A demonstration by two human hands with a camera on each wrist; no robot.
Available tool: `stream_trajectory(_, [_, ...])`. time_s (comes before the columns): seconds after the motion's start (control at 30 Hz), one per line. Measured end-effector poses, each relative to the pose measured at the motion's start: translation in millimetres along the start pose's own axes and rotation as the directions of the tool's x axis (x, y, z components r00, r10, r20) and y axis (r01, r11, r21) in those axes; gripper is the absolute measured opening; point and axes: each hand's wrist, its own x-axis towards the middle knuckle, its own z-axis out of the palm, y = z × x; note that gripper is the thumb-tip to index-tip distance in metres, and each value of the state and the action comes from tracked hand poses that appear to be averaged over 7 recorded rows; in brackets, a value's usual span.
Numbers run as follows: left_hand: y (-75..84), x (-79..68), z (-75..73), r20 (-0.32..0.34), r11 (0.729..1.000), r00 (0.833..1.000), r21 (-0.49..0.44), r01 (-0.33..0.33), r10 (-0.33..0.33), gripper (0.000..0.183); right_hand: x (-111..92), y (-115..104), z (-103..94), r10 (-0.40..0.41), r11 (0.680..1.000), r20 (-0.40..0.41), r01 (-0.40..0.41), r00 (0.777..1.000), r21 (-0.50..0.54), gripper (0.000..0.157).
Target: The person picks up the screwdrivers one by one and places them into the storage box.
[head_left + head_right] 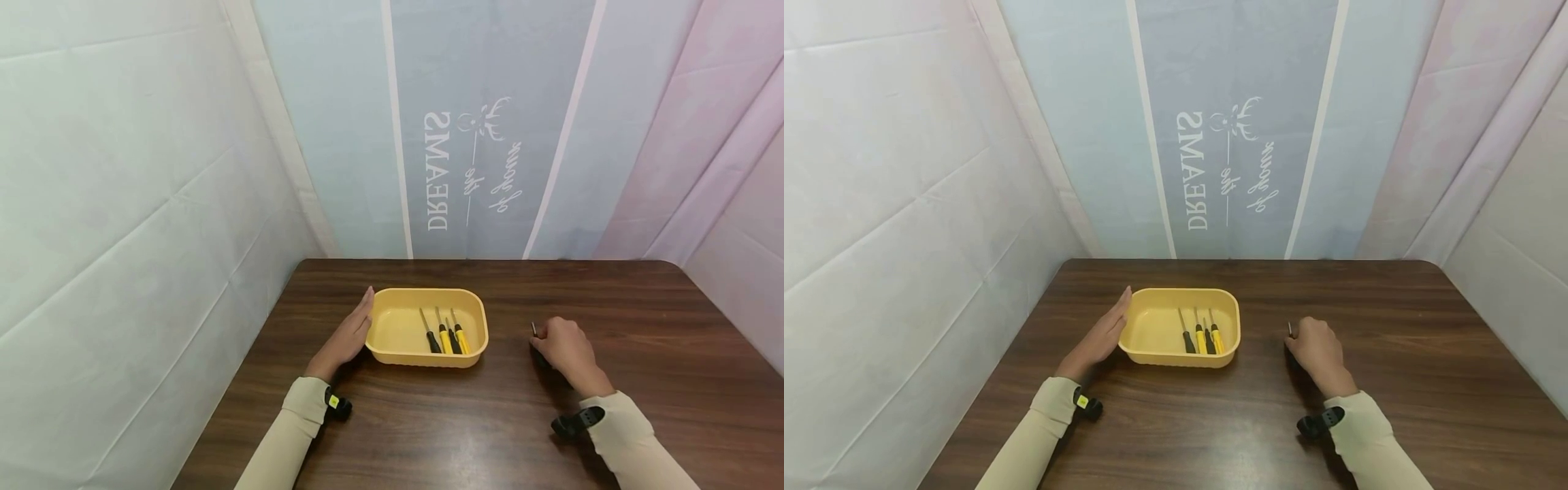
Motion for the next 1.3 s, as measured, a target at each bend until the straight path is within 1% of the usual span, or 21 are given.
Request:
stream_trajectory(0.17, [-1.3,5.9,-2.7,0.003,1.0,1.0,-0.012,0.001,-0.001,0.056,6,0,-0.6,0.006,1.0,0.005,-0.006,1.0,0.003,0.052])
stream_trajectory(0.3, [-2.1,10.0,-4.8,0.01,1.0,1.0,-0.02,0.003,-0.003,0.055,11,0,-0.6,0.019,1.0,0.025,-0.019,0.999,0.0,0.052])
stream_trajectory(0.47, [-4.1,9.7,-4.1,0.011,1.0,1.0,-0.019,0.008,-0.007,0.055,12,0,1.6,0.024,1.0,0.029,-0.024,0.999,-0.011,0.052])
stream_trajectory(0.77, [-4.5,9.5,-3.3,0.019,1.0,1.0,-0.012,0.022,-0.021,0.055,12,0,4.0,-0.012,1.0,-0.016,0.012,1.0,-0.028,0.052])
stream_trajectory(1.07, [-5.3,4.4,-0.3,0.007,1.0,1.0,-0.005,0.007,-0.007,0.056,8,-2,7.2,-0.03,0.999,-0.027,0.03,0.999,-0.016,0.05])
stream_trajectory(1.3, [-4.5,2.9,2.8,-0.008,1.0,1.0,-0.018,-0.016,0.016,0.055,5,-4,6.9,-0.054,0.998,-0.11,0.052,0.992,-0.018,0.041])
